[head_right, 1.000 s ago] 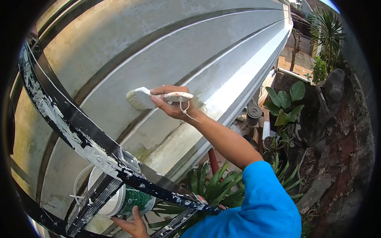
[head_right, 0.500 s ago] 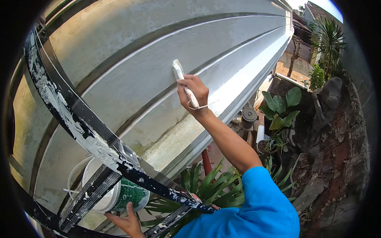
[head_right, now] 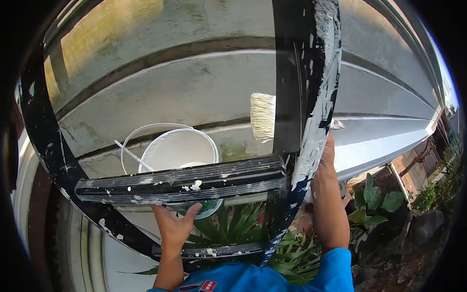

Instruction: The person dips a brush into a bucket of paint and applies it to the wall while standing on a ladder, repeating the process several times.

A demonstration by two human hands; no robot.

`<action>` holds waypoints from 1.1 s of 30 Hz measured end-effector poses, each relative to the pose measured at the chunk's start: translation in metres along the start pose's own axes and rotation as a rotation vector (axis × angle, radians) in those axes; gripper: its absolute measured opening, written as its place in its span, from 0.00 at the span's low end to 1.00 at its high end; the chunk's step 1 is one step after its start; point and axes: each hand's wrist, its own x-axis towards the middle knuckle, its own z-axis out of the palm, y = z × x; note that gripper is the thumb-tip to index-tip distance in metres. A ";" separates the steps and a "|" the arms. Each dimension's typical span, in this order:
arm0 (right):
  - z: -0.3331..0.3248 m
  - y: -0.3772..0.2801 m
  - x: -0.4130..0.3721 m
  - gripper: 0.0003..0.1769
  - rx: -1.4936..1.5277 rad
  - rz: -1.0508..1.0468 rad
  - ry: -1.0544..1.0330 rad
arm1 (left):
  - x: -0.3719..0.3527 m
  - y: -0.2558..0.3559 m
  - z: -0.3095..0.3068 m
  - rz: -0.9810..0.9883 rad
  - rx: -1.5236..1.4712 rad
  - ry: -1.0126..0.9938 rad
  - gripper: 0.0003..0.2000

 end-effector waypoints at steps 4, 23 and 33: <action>0.061 0.021 0.026 0.13 -0.256 0.066 -0.159 | -0.001 -0.007 0.000 0.022 0.071 0.018 0.45; 0.168 0.130 0.027 0.12 -1.518 0.057 -1.125 | -0.002 -0.013 -0.008 0.011 0.167 -0.173 0.29; 0.163 0.113 0.028 0.14 -1.175 0.037 -0.977 | -0.004 -0.017 -0.007 0.075 0.233 -0.138 0.37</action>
